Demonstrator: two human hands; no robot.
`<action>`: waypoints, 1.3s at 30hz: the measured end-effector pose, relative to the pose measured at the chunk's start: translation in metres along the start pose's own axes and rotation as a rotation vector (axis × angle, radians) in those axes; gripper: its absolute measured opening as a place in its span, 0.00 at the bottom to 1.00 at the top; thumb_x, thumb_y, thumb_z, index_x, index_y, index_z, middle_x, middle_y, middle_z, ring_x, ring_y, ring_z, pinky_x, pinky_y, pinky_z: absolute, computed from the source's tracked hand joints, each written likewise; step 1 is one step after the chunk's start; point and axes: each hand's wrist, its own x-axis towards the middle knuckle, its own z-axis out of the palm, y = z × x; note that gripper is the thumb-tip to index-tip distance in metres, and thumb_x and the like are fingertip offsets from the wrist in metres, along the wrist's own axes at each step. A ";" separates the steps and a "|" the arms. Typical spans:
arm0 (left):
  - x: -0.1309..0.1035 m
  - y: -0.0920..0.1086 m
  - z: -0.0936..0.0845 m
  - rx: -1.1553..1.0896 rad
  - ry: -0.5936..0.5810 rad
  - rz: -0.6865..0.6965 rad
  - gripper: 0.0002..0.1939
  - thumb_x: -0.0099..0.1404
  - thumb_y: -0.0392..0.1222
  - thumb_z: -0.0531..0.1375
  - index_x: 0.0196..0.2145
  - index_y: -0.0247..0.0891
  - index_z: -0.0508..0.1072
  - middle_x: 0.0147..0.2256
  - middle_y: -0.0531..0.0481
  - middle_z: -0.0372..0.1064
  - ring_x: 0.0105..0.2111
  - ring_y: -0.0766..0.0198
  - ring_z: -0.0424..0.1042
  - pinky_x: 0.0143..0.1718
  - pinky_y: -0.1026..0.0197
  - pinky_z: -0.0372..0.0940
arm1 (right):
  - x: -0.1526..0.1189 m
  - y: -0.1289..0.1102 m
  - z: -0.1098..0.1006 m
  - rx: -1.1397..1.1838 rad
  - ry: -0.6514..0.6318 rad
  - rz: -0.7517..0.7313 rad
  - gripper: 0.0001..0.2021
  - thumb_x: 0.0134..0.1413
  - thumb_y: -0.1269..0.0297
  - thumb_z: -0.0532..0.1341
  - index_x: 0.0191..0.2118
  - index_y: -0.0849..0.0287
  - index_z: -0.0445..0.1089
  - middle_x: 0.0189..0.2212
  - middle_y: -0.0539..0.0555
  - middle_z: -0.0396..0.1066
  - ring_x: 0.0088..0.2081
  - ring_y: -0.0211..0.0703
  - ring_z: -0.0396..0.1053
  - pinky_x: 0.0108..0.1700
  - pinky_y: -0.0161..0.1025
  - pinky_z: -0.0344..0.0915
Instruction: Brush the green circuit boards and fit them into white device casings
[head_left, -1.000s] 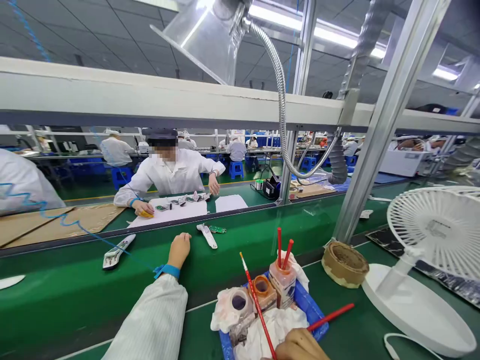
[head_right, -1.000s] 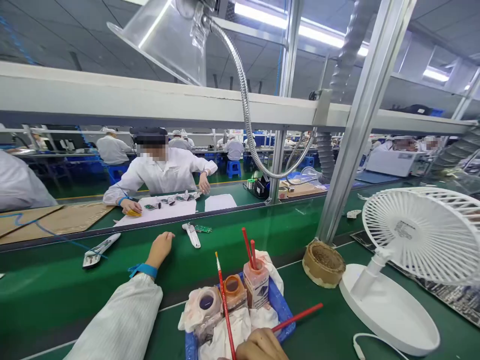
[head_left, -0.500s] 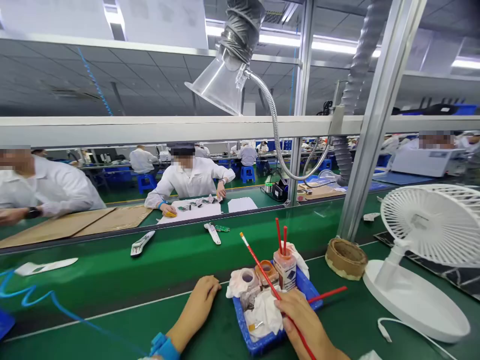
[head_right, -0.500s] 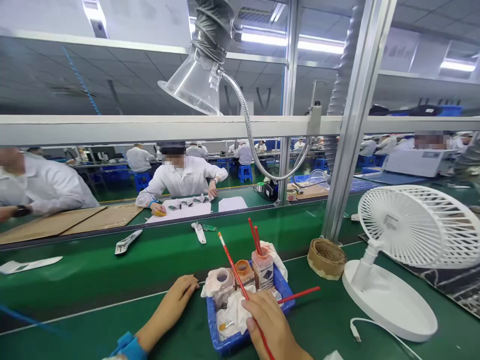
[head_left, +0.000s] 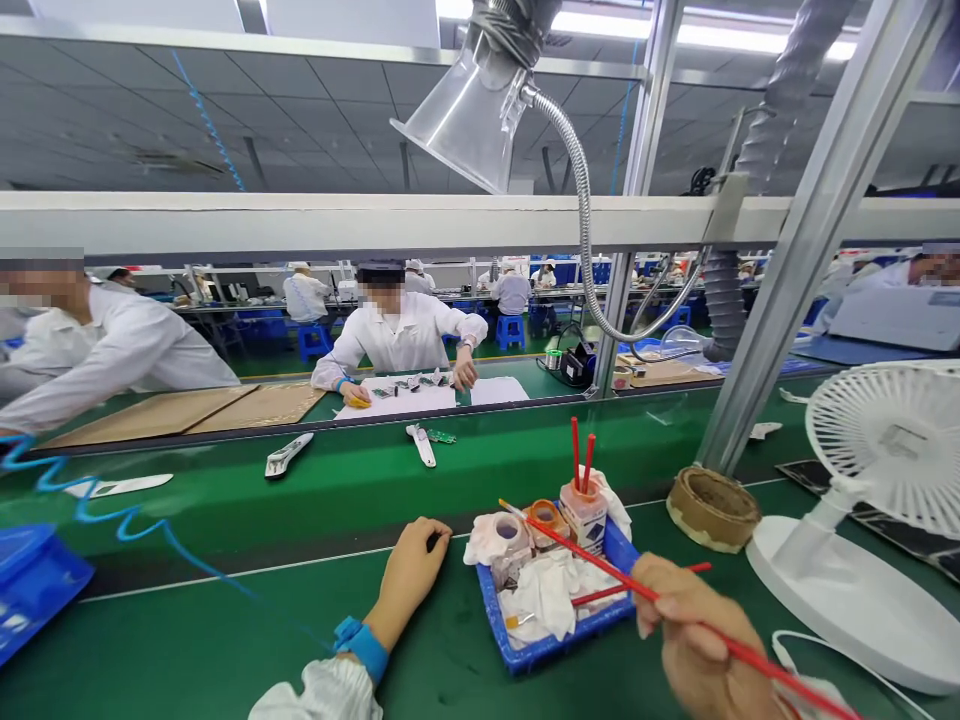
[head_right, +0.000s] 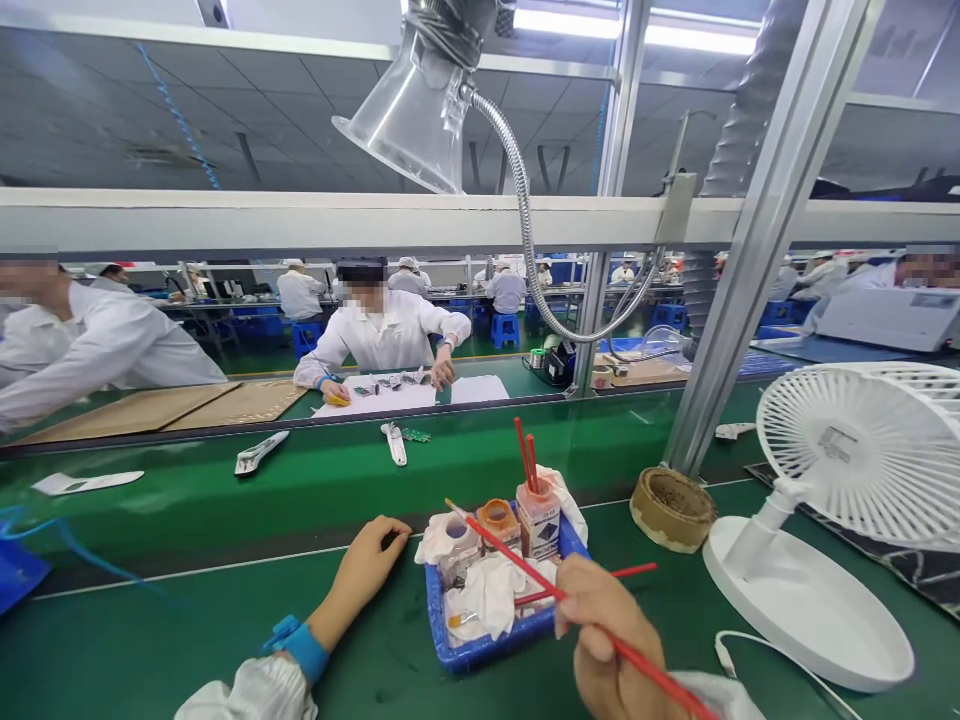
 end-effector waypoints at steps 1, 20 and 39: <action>0.001 0.000 0.000 0.002 0.002 -0.010 0.12 0.60 0.41 0.49 0.31 0.39 0.72 0.35 0.46 0.70 0.41 0.55 0.65 0.43 0.54 0.59 | 0.012 -0.001 -0.002 0.004 -0.010 0.029 0.09 0.66 0.60 0.49 0.41 0.56 0.64 0.22 0.49 0.61 0.22 0.39 0.61 0.26 0.39 0.63; 0.004 -0.002 -0.002 -0.004 -0.046 -0.005 0.11 0.60 0.41 0.51 0.30 0.39 0.72 0.34 0.47 0.70 0.40 0.55 0.65 0.42 0.55 0.58 | 0.067 0.009 0.016 -0.409 -0.364 0.105 0.14 0.67 0.64 0.45 0.30 0.58 0.60 0.23 0.48 0.62 0.26 0.38 0.62 0.30 0.35 0.59; 0.002 -0.006 -0.004 -0.030 -0.057 0.029 0.09 0.59 0.38 0.51 0.30 0.40 0.72 0.34 0.48 0.70 0.39 0.56 0.65 0.42 0.55 0.59 | 0.056 -0.013 0.004 -0.315 -0.694 -0.208 0.12 0.67 0.67 0.45 0.32 0.60 0.60 0.19 0.49 0.58 0.20 0.37 0.54 0.24 0.36 0.53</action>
